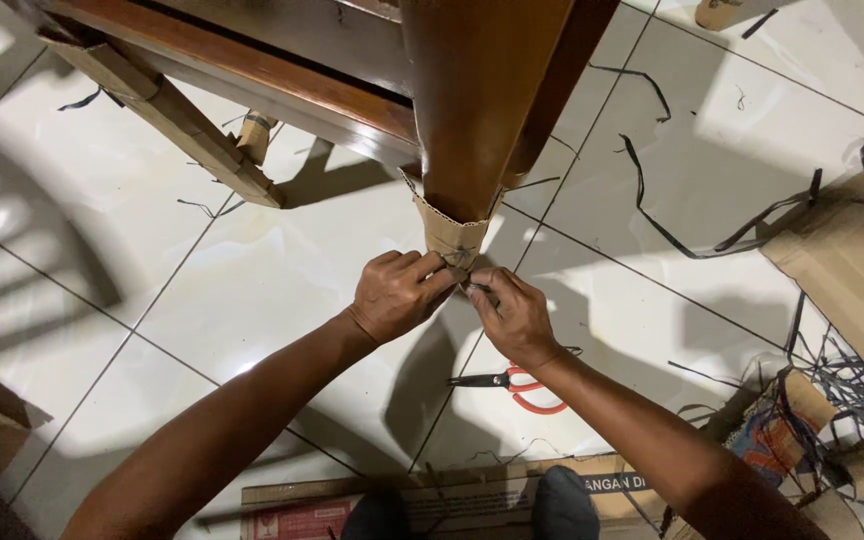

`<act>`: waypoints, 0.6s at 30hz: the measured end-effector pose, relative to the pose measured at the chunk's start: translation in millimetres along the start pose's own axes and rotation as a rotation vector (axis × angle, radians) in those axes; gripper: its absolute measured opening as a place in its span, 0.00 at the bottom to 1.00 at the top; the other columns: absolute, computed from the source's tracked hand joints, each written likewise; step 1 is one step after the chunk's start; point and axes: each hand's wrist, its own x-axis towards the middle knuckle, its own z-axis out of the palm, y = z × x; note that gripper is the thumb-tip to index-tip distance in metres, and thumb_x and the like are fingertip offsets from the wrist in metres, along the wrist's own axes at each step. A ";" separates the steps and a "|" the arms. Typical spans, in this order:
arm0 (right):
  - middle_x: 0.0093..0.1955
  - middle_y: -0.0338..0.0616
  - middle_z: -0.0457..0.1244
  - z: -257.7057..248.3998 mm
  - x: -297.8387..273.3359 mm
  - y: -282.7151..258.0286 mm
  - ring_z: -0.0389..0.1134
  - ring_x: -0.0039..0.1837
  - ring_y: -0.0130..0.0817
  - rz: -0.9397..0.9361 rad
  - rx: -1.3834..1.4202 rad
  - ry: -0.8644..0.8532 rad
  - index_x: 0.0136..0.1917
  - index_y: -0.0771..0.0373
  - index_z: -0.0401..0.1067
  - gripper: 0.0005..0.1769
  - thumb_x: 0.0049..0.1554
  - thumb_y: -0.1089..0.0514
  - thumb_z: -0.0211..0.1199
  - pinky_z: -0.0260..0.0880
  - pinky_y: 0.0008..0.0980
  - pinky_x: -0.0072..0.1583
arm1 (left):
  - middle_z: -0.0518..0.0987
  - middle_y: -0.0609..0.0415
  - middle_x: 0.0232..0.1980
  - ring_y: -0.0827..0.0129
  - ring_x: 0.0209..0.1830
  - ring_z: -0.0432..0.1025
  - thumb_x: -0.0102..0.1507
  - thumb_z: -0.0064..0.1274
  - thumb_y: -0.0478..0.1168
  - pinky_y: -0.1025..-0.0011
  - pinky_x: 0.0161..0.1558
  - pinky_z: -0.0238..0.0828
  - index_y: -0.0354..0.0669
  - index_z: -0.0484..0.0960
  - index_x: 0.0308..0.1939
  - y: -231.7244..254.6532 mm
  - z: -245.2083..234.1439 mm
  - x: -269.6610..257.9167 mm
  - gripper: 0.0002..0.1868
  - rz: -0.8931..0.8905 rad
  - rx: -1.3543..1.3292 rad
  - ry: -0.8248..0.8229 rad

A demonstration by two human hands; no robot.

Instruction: Wrapping the legs of a wooden chair with cardboard and securing them with plastic ties.

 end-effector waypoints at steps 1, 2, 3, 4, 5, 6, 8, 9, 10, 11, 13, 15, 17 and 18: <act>0.42 0.48 0.69 0.7 -2.2 0.2 0.74 0.47 0.48 0.000 0.001 -0.002 0.50 0.63 0.75 0.04 0.60 0.62 0.65 0.76 0.41 0.46 | 0.71 0.63 0.29 0.70 0.25 0.72 0.66 0.54 0.44 0.75 0.30 0.70 0.55 0.75 0.27 -0.7 0.9 -0.7 0.12 -0.002 0.000 -0.001; 0.42 0.50 0.69 1.4 -3.9 0.7 0.74 0.47 0.49 0.022 -0.001 0.027 0.51 0.64 0.75 0.06 0.60 0.62 0.66 0.77 0.41 0.46 | 0.70 0.63 0.29 0.70 0.25 0.71 0.66 0.54 0.44 0.75 0.30 0.69 0.55 0.74 0.26 -1.7 1.8 -1.3 0.13 0.016 0.019 0.002; 0.42 0.52 0.70 2.2 -5.6 1.1 0.74 0.47 0.50 0.043 -0.003 0.056 0.52 0.65 0.76 0.08 0.60 0.61 0.67 0.77 0.41 0.46 | 0.70 0.64 0.28 0.71 0.25 0.71 0.66 0.54 0.44 0.75 0.30 0.69 0.55 0.73 0.25 -2.8 2.7 -1.8 0.13 0.035 0.037 0.005; 0.42 0.52 0.70 1.1 -5.0 -0.7 0.74 0.47 0.50 0.043 -0.002 0.054 0.52 0.65 0.76 0.08 0.60 0.61 0.67 0.77 0.41 0.46 | 0.70 0.64 0.28 0.71 0.25 0.71 0.66 0.54 0.44 0.75 0.30 0.69 0.55 0.73 0.25 -2.3 -0.5 0.4 0.13 0.032 0.038 0.004; 0.42 0.49 0.70 0.0 -4.3 -2.6 0.75 0.45 0.48 0.032 -0.062 0.048 0.52 0.63 0.76 0.09 0.58 0.60 0.68 0.77 0.41 0.45 | 0.70 0.63 0.27 0.70 0.24 0.71 0.65 0.55 0.43 0.74 0.30 0.69 0.54 0.73 0.25 -1.8 -3.7 2.7 0.13 0.036 0.030 -0.005; 0.41 0.46 0.70 -1.5 -3.6 -4.2 0.75 0.44 0.46 0.020 -0.121 0.044 0.52 0.60 0.75 0.10 0.57 0.59 0.70 0.77 0.40 0.45 | 0.69 0.62 0.27 0.69 0.24 0.71 0.64 0.56 0.42 0.74 0.30 0.70 0.53 0.73 0.25 -1.3 -6.8 5.4 0.13 0.041 0.022 -0.014; 0.40 0.45 0.70 -4.7 0.7 -8.3 0.74 0.43 0.45 0.013 -0.118 0.049 0.50 0.59 0.76 0.08 0.57 0.59 0.70 0.76 0.39 0.44 | 0.69 0.62 0.27 0.69 0.25 0.71 0.64 0.56 0.42 0.74 0.30 0.70 0.53 0.73 0.25 -2.3 -6.2 4.8 0.13 0.042 0.024 -0.013; 0.39 0.44 0.70 -6.3 2.9 -10.2 0.74 0.42 0.43 0.006 -0.114 0.056 0.49 0.58 0.76 0.07 0.57 0.59 0.71 0.76 0.37 0.42 | 0.70 0.62 0.27 0.69 0.25 0.72 0.64 0.56 0.42 0.74 0.30 0.70 0.53 0.73 0.25 -2.8 -5.9 4.6 0.13 0.044 0.025 -0.012; 0.39 0.44 0.70 -8.5 5.5 -15.4 0.74 0.42 0.43 0.006 -0.114 0.055 0.49 0.58 0.76 0.07 0.57 0.59 0.71 0.76 0.37 0.42 | 0.70 0.62 0.27 0.69 0.25 0.72 0.64 0.56 0.42 0.74 0.30 0.70 0.53 0.73 0.25 -2.0 -5.0 3.7 0.13 0.043 0.026 -0.012; 0.40 0.42 0.70 -10.7 8.0 -20.5 0.74 0.43 0.43 -0.012 -0.121 0.066 0.49 0.57 0.76 0.07 0.56 0.59 0.71 0.76 0.36 0.43 | 0.70 0.62 0.27 0.69 0.25 0.72 0.65 0.56 0.42 0.74 0.31 0.70 0.54 0.73 0.26 -1.3 -4.1 2.8 0.13 0.041 0.025 -0.009; 0.41 0.41 0.70 -14.6 13.3 -29.0 0.75 0.44 0.42 -0.031 -0.128 0.075 0.49 0.56 0.76 0.07 0.56 0.59 0.71 0.76 0.35 0.44 | 0.70 0.62 0.27 0.70 0.26 0.72 0.65 0.55 0.42 0.74 0.31 0.70 0.54 0.73 0.26 -1.9 0.5 -0.4 0.13 0.039 0.026 -0.005; 0.46 0.39 0.68 -18.0 17.1 -36.6 0.74 0.47 0.42 -0.104 -0.206 0.109 0.51 0.56 0.77 0.10 0.56 0.58 0.72 0.77 0.37 0.46 | 0.69 0.61 0.27 0.69 0.26 0.72 0.65 0.54 0.43 0.73 0.31 0.70 0.54 0.72 0.25 -3.6 7.6 -6.0 0.14 0.037 0.032 -0.015; 0.48 0.39 0.67 -15.4 12.8 -32.0 0.74 0.48 0.43 -0.106 -0.198 0.122 0.49 0.54 0.78 0.07 0.56 0.58 0.71 0.76 0.39 0.48 | 0.69 0.61 0.27 0.69 0.25 0.72 0.65 0.54 0.42 0.74 0.31 0.70 0.54 0.72 0.25 -3.0 2.6 -2.0 0.14 0.045 0.041 -0.014; 0.49 0.39 0.66 -13.8 10.7 -29.8 0.73 0.50 0.45 -0.108 -0.191 0.136 0.48 0.53 0.79 0.05 0.57 0.58 0.71 0.75 0.40 0.50 | 0.69 0.61 0.27 0.69 0.25 0.72 0.66 0.54 0.42 0.75 0.31 0.70 0.54 0.72 0.25 -2.9 -0.1 -0.2 0.14 0.054 0.048 -0.013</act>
